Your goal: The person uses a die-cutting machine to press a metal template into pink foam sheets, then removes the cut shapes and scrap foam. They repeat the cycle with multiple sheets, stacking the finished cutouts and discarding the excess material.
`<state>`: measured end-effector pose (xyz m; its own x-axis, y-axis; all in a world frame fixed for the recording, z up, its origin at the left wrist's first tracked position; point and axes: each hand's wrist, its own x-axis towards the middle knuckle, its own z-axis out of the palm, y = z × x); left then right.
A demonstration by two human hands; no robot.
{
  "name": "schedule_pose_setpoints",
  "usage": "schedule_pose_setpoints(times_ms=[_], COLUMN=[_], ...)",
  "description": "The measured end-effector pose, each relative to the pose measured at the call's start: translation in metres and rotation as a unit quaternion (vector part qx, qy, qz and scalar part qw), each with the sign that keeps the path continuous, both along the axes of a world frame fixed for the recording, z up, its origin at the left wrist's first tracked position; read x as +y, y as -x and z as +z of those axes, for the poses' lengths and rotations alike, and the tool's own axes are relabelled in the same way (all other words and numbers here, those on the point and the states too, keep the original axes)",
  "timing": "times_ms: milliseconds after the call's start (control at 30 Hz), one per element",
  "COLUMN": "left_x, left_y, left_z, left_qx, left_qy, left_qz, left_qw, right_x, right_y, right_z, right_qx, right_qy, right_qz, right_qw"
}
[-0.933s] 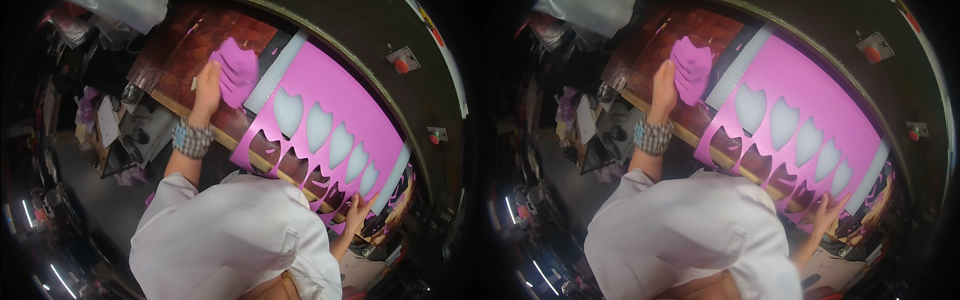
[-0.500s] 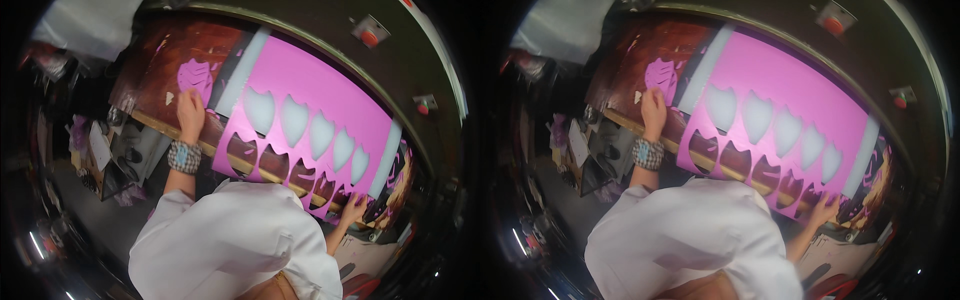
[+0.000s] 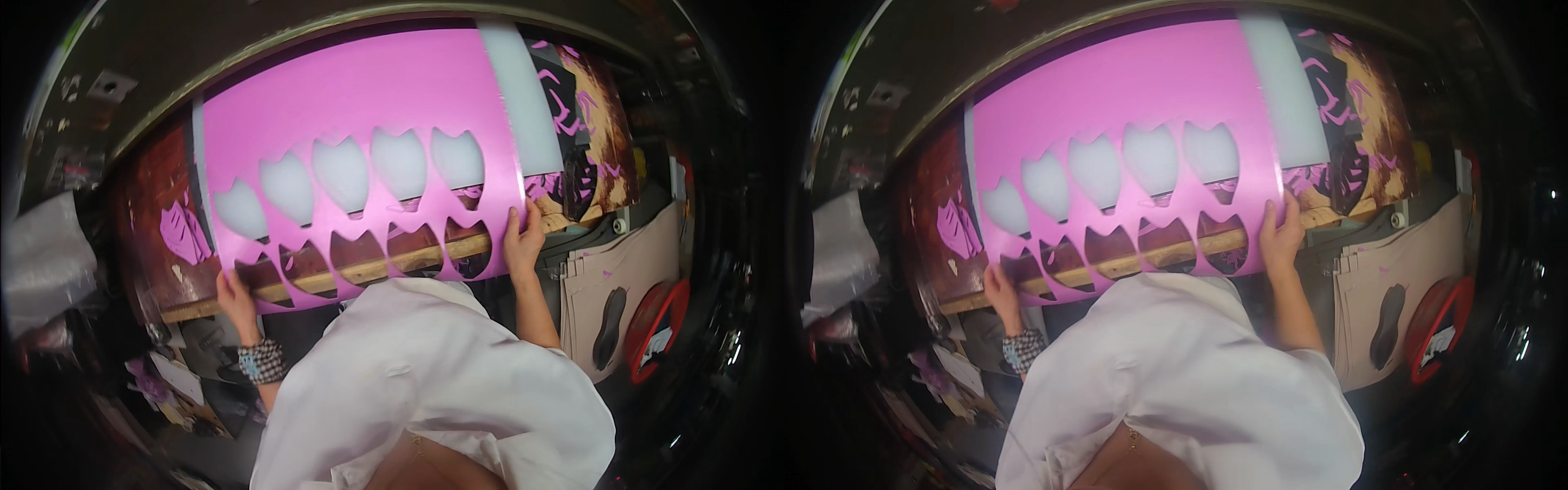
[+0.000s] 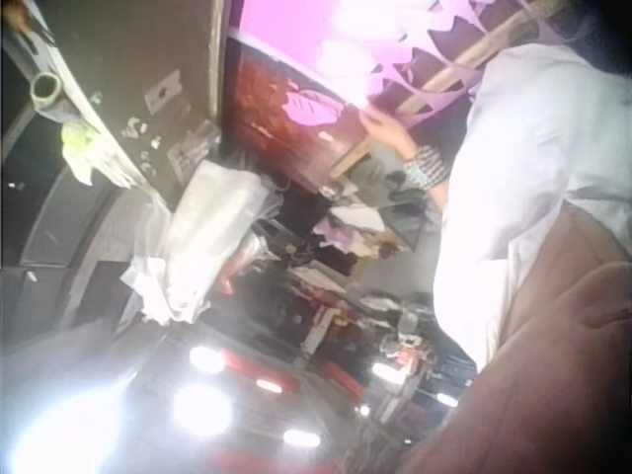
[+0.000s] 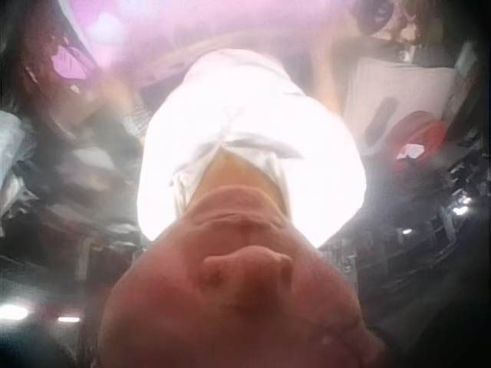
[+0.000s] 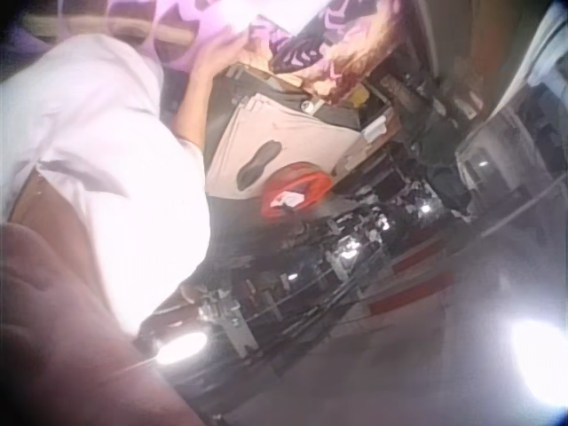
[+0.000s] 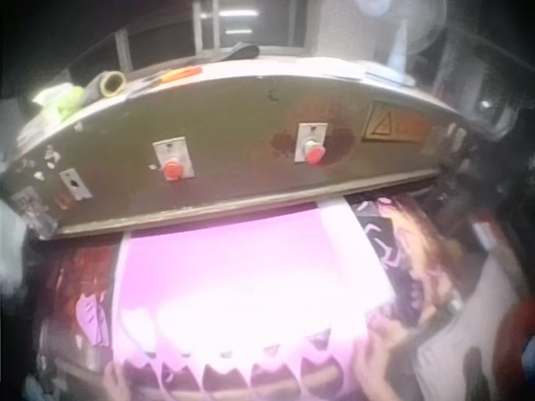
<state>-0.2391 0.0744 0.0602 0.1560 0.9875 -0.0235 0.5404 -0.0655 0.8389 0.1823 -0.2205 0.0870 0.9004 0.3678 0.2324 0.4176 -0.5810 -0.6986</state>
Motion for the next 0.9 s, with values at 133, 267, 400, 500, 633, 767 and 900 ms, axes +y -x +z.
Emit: schedule_pose_setpoints(times_ms=[133,267,400,500,633,767,900], left_x=[-0.007,0.008,0.047,0.074,0.128,0.157,0.172], left_y=[0.027,0.032,-0.004,-0.022,-0.018,-0.004,0.007], left_z=[0.022,0.044,0.047,0.044,0.033,0.017,0.006], left_qx=[-0.018,0.21,0.066,0.218,0.282,0.365,0.231], left_qy=[0.175,0.214,0.059,-0.046,-0.167,-0.22,-0.185], left_qz=[-0.074,-0.213,-0.102,-0.001,0.163,0.169,0.148], left_qw=[0.982,0.93,0.991,0.975,0.931,0.889,0.944], right_x=[-0.026,-0.061,-0.076,-0.077,-0.07,-0.069,-0.061], right_y=[-0.017,-0.08,-0.128,-0.141,-0.137,-0.124,-0.113], right_z=[0.013,0.022,0.013,0.0,-0.004,0.016,0.042], right_qx=[-0.018,-0.297,-0.124,-0.27,-0.239,0.046,0.381], right_qy=[0.053,0.316,0.202,0.103,0.02,-0.138,-0.605], right_qz=[-0.013,-0.061,-0.037,0.042,-0.021,-0.218,-0.084], right_qw=[0.998,0.899,0.971,0.956,0.971,0.965,0.694])
